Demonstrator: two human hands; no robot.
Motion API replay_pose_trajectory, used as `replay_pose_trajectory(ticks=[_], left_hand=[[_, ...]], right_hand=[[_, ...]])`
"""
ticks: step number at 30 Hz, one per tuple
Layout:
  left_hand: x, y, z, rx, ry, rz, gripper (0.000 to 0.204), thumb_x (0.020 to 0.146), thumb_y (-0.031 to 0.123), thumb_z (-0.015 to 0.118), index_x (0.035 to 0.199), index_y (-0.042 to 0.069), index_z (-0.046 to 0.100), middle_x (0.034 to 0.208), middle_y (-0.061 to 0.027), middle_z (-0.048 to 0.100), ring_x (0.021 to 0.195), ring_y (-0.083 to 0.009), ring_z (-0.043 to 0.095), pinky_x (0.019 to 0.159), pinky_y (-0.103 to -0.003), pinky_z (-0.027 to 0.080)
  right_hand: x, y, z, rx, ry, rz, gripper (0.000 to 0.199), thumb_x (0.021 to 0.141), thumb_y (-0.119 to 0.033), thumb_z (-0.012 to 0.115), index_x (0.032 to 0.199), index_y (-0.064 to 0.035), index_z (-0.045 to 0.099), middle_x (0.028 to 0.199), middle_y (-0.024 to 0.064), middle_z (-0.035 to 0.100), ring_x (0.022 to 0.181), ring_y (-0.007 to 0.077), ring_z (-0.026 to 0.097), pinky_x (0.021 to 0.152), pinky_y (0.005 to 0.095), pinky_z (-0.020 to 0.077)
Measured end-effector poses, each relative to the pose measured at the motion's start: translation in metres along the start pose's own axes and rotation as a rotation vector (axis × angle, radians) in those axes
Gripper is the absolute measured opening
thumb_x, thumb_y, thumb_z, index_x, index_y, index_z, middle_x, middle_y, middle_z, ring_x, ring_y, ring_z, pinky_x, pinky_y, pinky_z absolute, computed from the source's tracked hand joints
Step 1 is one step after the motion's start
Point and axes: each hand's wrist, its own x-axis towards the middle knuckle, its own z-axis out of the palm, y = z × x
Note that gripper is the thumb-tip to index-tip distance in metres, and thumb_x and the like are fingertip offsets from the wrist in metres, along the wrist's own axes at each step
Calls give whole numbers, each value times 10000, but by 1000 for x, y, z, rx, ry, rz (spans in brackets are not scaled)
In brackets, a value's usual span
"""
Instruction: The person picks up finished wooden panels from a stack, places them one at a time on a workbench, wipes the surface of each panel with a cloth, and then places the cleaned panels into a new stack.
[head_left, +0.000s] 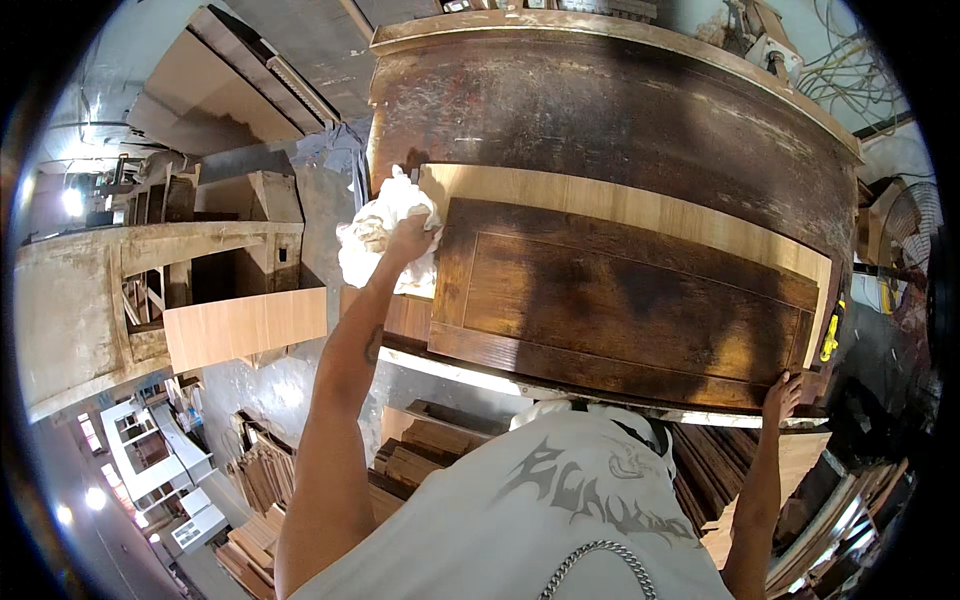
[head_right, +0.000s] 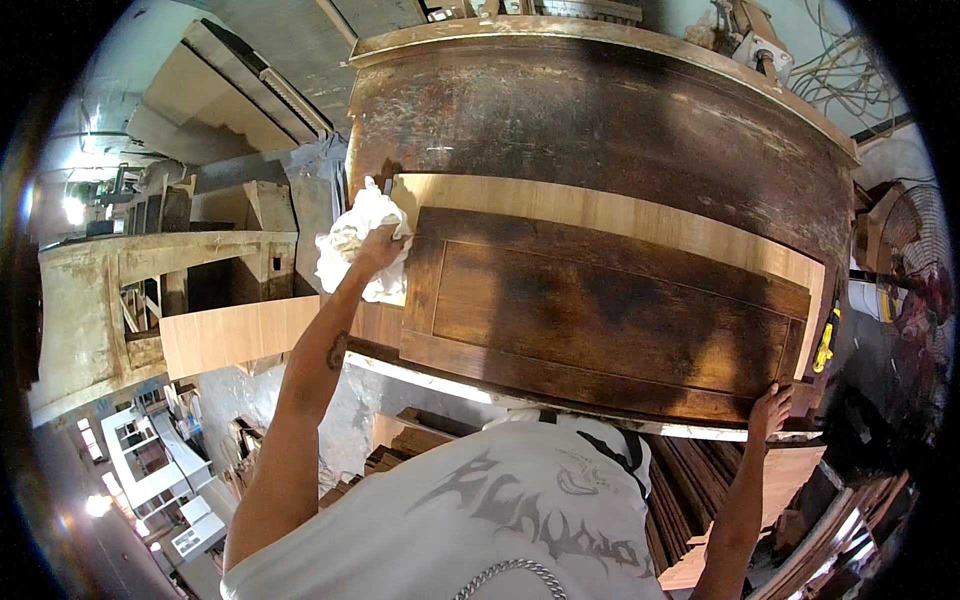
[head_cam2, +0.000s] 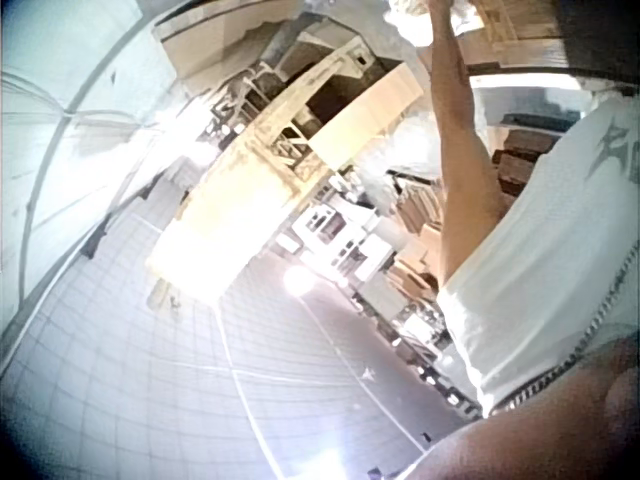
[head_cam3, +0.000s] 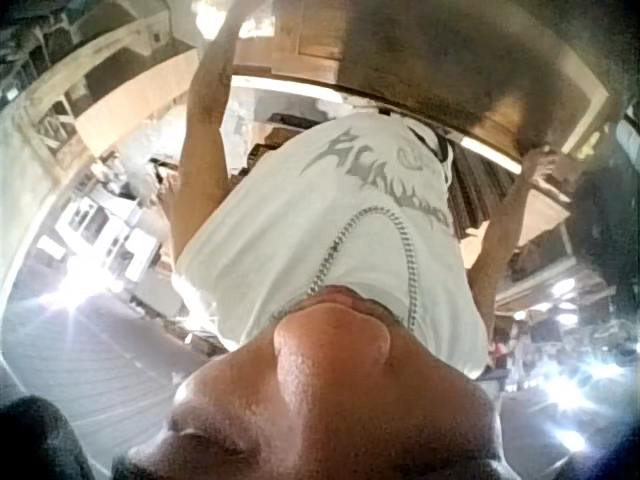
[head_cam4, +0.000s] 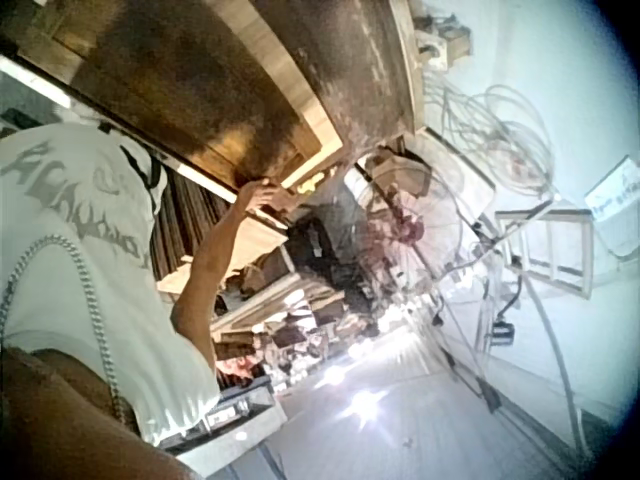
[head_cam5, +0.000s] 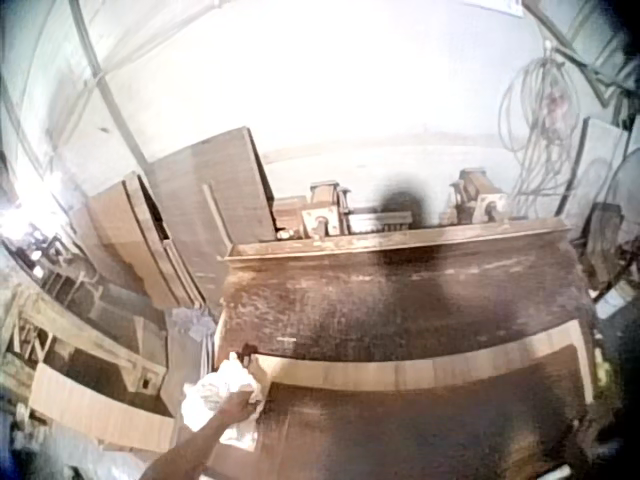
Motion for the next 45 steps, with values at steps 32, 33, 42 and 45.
replay_pose_trajectory(ticks=[32, 33, 42, 45], left_hand=[[-199, 283, 13, -436, 118, 346, 361, 874, 189, 565, 606, 12, 399, 509, -50, 339, 471, -143, 308, 435, -307, 250], [-194, 314, 21, -453, 47, 455, 384, 887, 226, 552, 605, 11, 405, 508, -69, 327, 463, -161, 300, 434, -313, 245], [-272, 571, 127, -244, -429, 872, 214, 843, 202, 594, 772, 1, 578, 629, -191, 520, 565, -319, 524, 537, -387, 411], [-349, 635, 191, -529, -626, 1273, 198, 829, 229, 601, 882, 39, 613, 802, -173, 596, 675, -301, 585, 587, -368, 464]], right_hand=[[-378, 388, 40, 380, -83, 1518, 592, 853, -520, 472, 1146, -10, 544, 1113, 162, 576, 1016, 312, 550, 835, 421, 449], [-433, 440, 89, 601, -201, 1498, 650, 848, -569, 454, 1143, 3, 540, 1084, 151, 587, 1007, 284, 558, 820, 391, 458], [-483, 455, 158, 1631, -177, 1394, 778, 770, -708, 474, 1065, 9, 534, 754, 79, 583, 539, 155, 464, 493, 274, 367], [-481, 458, 112, 1805, -26, 1447, 1069, 647, -818, 480, 1232, 76, 435, 907, 163, 584, 730, 212, 542, 620, 335, 441]])
